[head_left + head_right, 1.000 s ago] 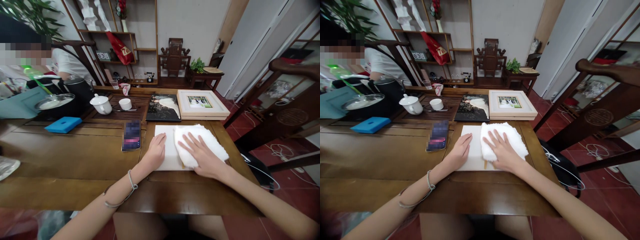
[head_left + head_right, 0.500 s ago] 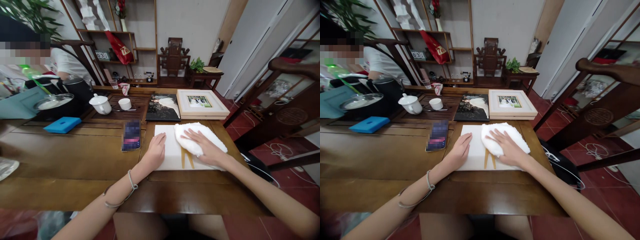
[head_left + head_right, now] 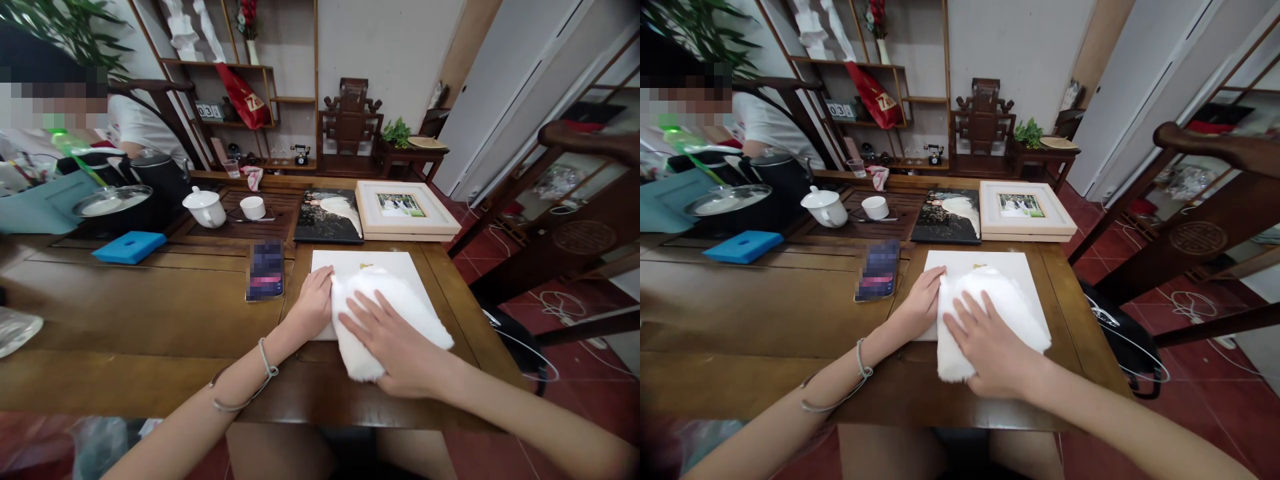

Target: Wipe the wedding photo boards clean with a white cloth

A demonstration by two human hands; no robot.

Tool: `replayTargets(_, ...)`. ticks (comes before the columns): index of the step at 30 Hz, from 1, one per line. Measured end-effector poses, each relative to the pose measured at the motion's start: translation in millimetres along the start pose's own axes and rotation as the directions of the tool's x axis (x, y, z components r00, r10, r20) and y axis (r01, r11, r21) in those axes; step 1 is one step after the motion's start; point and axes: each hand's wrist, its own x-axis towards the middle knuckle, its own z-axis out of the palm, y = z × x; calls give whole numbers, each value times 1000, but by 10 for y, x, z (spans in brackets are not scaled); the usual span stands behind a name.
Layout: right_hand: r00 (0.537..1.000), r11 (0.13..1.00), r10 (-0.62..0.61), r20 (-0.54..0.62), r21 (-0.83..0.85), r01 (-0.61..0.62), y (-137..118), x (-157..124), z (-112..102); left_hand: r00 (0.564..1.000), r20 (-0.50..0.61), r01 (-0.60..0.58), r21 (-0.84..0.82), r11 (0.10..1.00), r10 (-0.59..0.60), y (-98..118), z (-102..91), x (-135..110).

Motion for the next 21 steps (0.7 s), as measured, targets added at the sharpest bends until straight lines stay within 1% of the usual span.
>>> replayTargets(2,999,999,-4,33,51,3,-34,-135,-57,1000,-5,2,13,1000,-2,-4,8,-6)
replayTargets(4,998,995,53,45,80,-57,27,-170,-118,1000,-8,-2,25,1000,2,-10,19,-11)
replayTargets(5,995,992,92,38,80,-95,82,-145,-140,1000,-6,-4,28,1000,4,-12,23,-13)
replayTargets(7,987,986,163,0,46,-163,210,-17,-155,1000,-1,-1,29,1000,1,-15,25,-12)
replayTargets(10,972,972,224,-67,-52,-228,344,282,-97,1000,15,14,14,1000,-14,-15,16,-4)
replayTargets(13,963,949,243,-118,-176,-261,293,512,5,999,29,21,-9,1000,-21,-18,0,6)
replayTargets(15,966,940,222,-130,-235,-248,152,533,58,999,37,14,-28,1000,-13,-18,-8,8)
replayTargets(17,980,951,168,-105,-245,-189,-22,436,77,999,35,10,-36,999,-9,-14,-10,5)
replayTargets(19,994,974,97,-49,-202,-105,-159,265,58,1000,21,21,-31,999,-20,-5,-6,-1)
replayTargets(21,999,992,46,7,-121,-45,-195,95,10,999,9,32,-19,999,-31,5,3,-8)
